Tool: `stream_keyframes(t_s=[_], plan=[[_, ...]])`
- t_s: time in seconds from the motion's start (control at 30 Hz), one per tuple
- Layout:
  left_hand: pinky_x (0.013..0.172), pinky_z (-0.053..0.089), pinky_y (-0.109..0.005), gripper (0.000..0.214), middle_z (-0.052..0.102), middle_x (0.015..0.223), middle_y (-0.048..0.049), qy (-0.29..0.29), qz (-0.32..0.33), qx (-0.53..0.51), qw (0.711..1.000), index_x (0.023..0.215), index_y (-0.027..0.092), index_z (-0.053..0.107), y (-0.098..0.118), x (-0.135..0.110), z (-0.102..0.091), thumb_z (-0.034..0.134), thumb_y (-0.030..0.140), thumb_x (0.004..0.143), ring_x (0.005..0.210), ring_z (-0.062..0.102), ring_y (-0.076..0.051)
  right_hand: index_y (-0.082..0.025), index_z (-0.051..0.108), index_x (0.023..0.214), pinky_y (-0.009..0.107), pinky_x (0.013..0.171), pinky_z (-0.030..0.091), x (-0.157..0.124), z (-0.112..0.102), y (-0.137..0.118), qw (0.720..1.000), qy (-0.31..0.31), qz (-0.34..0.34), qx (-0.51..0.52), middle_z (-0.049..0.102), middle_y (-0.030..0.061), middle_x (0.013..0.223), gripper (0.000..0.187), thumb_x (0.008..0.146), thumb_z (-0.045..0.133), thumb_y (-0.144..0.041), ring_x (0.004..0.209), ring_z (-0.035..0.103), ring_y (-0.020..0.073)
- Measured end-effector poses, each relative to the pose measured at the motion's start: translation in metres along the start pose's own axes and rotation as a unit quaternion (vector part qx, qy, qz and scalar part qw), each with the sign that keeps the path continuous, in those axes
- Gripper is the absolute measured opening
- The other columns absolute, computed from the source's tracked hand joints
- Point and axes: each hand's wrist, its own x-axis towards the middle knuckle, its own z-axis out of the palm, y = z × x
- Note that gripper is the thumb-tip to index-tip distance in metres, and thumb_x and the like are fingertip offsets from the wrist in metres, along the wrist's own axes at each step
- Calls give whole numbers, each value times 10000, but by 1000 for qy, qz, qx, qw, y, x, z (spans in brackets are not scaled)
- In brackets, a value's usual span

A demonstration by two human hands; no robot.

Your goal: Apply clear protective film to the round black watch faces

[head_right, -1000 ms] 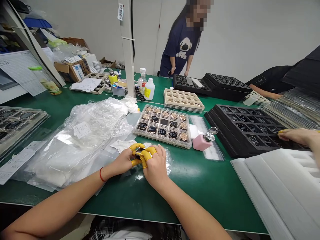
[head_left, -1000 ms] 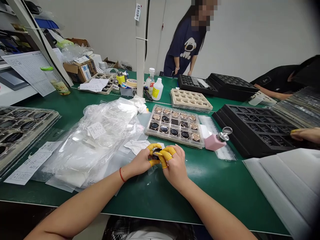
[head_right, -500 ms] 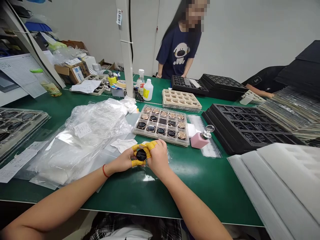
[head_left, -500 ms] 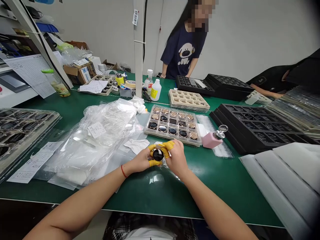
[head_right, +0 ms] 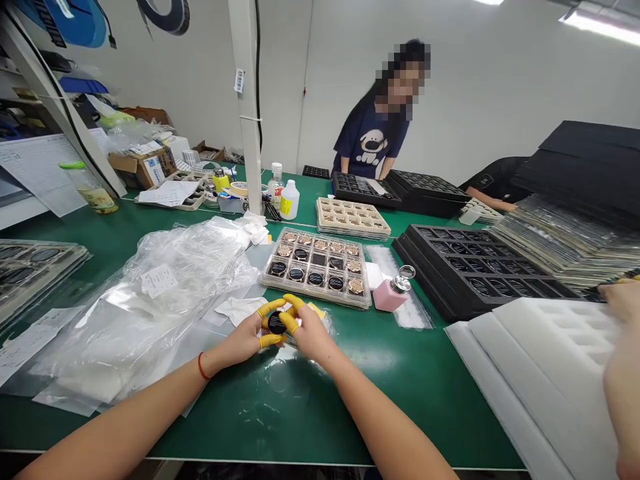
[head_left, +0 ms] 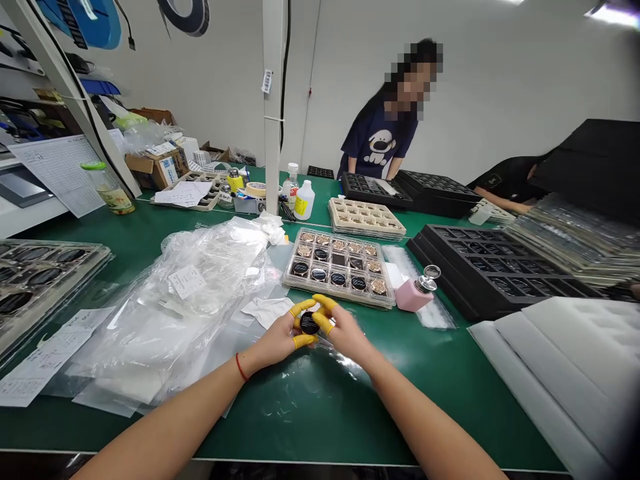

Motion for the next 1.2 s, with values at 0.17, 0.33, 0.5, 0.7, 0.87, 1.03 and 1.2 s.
stream_keyframes(t_s=[0.17, 0.33, 0.5, 0.7, 0.87, 1.03, 1.2], plan=[[817, 467, -387, 664, 681, 790, -36, 16, -3, 34, 999, 1369, 200, 292, 1, -1, -3, 603, 295, 790, 823, 638, -203, -165, 567, 1020, 268, 645, 460, 60, -29, 14, 993, 89, 66, -35, 643, 26, 808, 250, 845, 454, -304, 704, 585, 153], [909, 425, -413, 635, 688, 906, -59, 21, 9, 44, 999, 1346, 216, 342, 5, -3, -4, 615, 303, 779, 944, 619, -215, -141, 578, 1042, 312, 753, 414, 130, -60, 52, 970, 165, 120, -131, 630, 105, 960, 281, 862, 385, -238, 854, 557, 200], [913, 427, -406, 479, 650, 1062, -97, 11, 10, 51, 999, 1250, 205, 471, 0, -2, -5, 593, 305, 799, 973, 605, -218, -162, 668, 940, 404, 906, 311, 137, -57, 69, 955, 156, 104, -231, 602, 123, 1038, 227, 782, 505, -164, 1065, 430, 270], [878, 444, -389, 500, 656, 1006, -82, -7, -18, 59, 998, 1278, 207, 431, -3, 2, -9, 577, 305, 811, 915, 627, -209, -228, 699, 923, 423, 960, 251, 122, -61, 88, 943, 136, 103, -285, 564, 71, 1146, 229, 780, 521, -213, 1164, 332, 279], [859, 445, -382, 566, 656, 790, -18, -4, -47, 42, 998, 1308, 176, 359, -1, 4, -9, 575, 325, 806, 862, 635, -199, -240, 697, 934, 398, 929, 287, 115, -67, 105, 930, 160, 168, -285, 570, 66, 1137, 239, 791, 506, -254, 1132, 366, 274], [841, 446, -366, 486, 670, 821, -30, -12, -61, 49, 997, 1250, 175, 434, 1, 5, -8, 562, 333, 809, 846, 629, -192, -136, 622, 1100, 431, 897, 301, 105, -96, 120, 904, 193, 238, -298, 536, 163, 1165, 377, 868, 360, -276, 1145, 343, 314], [827, 447, -371, 478, 679, 794, -38, -16, -66, 55, 996, 1235, 148, 449, 1, 7, -6, 556, 330, 806, 834, 628, -197, -117, 663, 951, 424, 881, 325, 102, -98, 135, 904, 129, 280, -295, 574, 184, 1065, 323, 801, 499, -351, 1151, 361, 338]])
